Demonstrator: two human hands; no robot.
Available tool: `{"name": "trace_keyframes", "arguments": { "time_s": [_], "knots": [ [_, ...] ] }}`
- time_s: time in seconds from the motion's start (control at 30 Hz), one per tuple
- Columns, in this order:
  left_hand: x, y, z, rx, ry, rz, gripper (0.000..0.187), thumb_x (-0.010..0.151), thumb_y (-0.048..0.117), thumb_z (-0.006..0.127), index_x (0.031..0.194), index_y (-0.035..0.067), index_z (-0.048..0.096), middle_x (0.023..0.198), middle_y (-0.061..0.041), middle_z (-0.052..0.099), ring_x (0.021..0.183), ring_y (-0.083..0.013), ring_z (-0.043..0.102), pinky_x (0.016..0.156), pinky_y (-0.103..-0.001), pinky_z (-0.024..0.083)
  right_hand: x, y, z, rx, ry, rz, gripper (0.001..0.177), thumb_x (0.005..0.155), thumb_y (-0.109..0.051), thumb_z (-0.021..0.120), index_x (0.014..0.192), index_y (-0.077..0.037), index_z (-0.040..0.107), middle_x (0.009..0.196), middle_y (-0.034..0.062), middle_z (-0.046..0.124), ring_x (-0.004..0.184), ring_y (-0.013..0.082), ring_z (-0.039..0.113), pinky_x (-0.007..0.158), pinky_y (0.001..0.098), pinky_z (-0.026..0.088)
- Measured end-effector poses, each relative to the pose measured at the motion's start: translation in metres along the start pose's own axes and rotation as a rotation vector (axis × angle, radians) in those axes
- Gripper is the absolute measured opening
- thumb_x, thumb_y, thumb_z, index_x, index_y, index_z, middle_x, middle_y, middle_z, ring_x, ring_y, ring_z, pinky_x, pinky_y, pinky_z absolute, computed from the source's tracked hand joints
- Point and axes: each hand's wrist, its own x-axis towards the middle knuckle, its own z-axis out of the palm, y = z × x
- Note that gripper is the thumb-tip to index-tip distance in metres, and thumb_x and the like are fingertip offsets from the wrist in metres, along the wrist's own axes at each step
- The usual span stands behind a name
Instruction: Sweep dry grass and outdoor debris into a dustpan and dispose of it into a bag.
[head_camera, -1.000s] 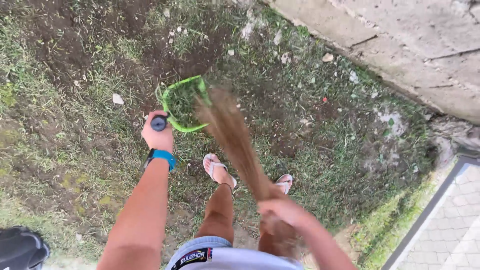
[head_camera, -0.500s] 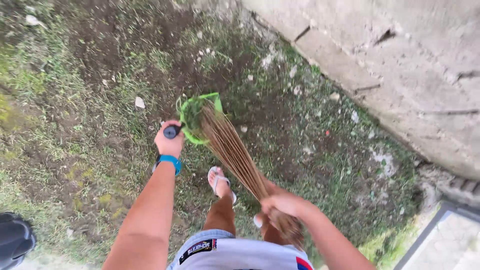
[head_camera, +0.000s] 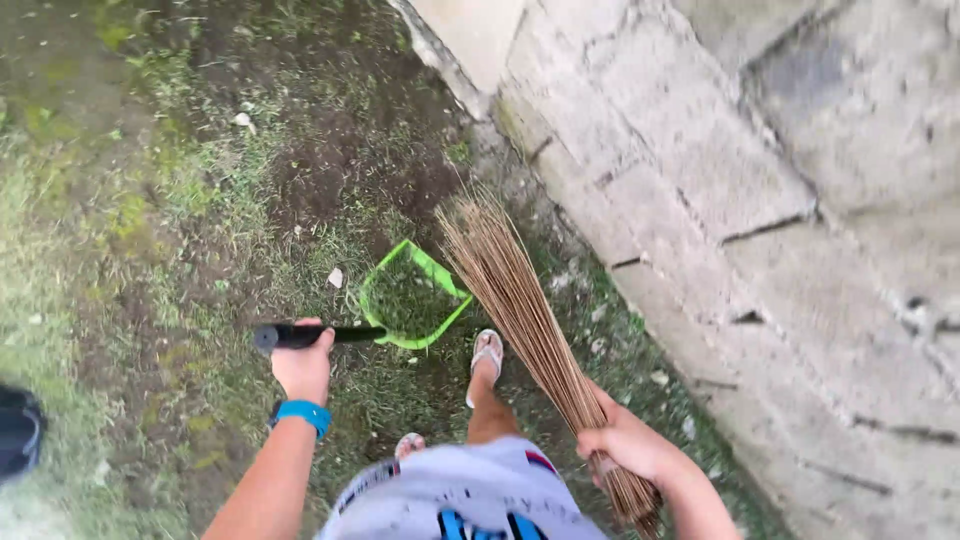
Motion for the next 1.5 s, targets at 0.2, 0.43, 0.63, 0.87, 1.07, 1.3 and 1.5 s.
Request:
{"name": "trace_keyframes", "arguments": {
  "time_s": [0.2, 0.43, 0.63, 0.87, 1.07, 1.3, 1.5],
  "knots": [
    [0.028, 0.087, 0.041, -0.390, 0.163, -0.276, 0.022, 0.084, 0.003, 0.079, 0.105, 0.007, 0.074, 0.077, -0.002, 0.065, 0.058, -0.0086, 0.055, 0.051, -0.025, 0.043, 0.018, -0.140, -0.064, -0.174, -0.114, -0.064, 0.103, 0.069, -0.004, 0.066, 0.158, -0.034, 0.025, 0.083, 0.0103, 0.065, 0.053, 0.0221, 0.061, 0.052, 0.0367, 0.055],
    [0.116, 0.146, 0.090, -0.530, 0.332, -0.272, 0.018, 0.086, 0.004, 0.079, 0.103, 0.005, 0.074, 0.081, 0.000, 0.068, 0.060, -0.0061, 0.056, 0.053, -0.023, 0.045, 0.071, -0.301, -0.089, -0.458, -0.116, -0.153, 0.103, 0.070, -0.005, 0.066, 0.160, -0.031, 0.023, 0.083, 0.0105, 0.065, 0.055, 0.0209, 0.060, 0.053, 0.0360, 0.056],
    [0.247, 0.175, 0.106, -0.614, 0.323, -0.199, 0.016, 0.086, 0.005, 0.079, 0.101, 0.006, 0.073, 0.082, 0.001, 0.069, 0.061, -0.0056, 0.057, 0.053, -0.022, 0.044, 0.134, -0.415, -0.054, -0.534, -0.088, -0.216, 0.101, 0.071, -0.009, 0.068, 0.160, -0.031, 0.024, 0.090, 0.0101, 0.069, 0.060, 0.0205, 0.062, 0.055, 0.0367, 0.057],
    [0.439, 0.236, 0.108, -0.468, 0.265, -0.079, 0.020, 0.085, 0.008, 0.079, 0.105, 0.006, 0.075, 0.084, 0.002, 0.070, 0.066, -0.0044, 0.057, 0.059, -0.023, 0.046, 0.201, -0.529, 0.004, -0.401, -0.086, -0.288, 0.100, 0.070, -0.007, 0.069, 0.159, -0.028, 0.027, 0.097, 0.0102, 0.071, 0.062, 0.0228, 0.063, 0.055, 0.0369, 0.057],
    [0.565, 0.320, 0.125, -0.402, 0.314, 0.053, 0.023, 0.084, 0.010, 0.080, 0.106, 0.006, 0.076, 0.087, 0.002, 0.073, 0.076, -0.0050, 0.063, 0.072, -0.024, 0.052, 0.245, -0.641, 0.029, -0.285, -0.089, -0.323, 0.099, 0.071, -0.006, 0.069, 0.158, -0.028, 0.028, 0.110, 0.0077, 0.069, 0.068, 0.0196, 0.063, 0.054, 0.0401, 0.058],
    [0.752, 0.420, 0.171, -0.632, 0.371, 0.135, 0.023, 0.084, 0.007, 0.079, 0.106, 0.003, 0.074, 0.085, 0.001, 0.071, 0.069, -0.0052, 0.060, 0.062, -0.023, 0.048, 0.323, -0.833, 0.007, -0.365, -0.007, -0.422, 0.099, 0.074, -0.006, 0.068, 0.162, -0.027, 0.026, 0.106, 0.0197, 0.070, 0.065, 0.0269, 0.061, 0.055, 0.0392, 0.058],
    [0.890, 0.522, 0.202, -0.798, 0.422, 0.219, 0.025, 0.085, 0.008, 0.080, 0.109, 0.002, 0.073, 0.085, 0.000, 0.069, 0.062, -0.0057, 0.055, 0.053, -0.023, 0.042, 0.352, -1.012, -0.006, -0.296, -0.005, -0.640, 0.097, 0.072, -0.002, 0.069, 0.159, -0.021, 0.028, 0.106, 0.0130, 0.069, 0.069, 0.0208, 0.064, 0.051, 0.0396, 0.058]
  ]
}}
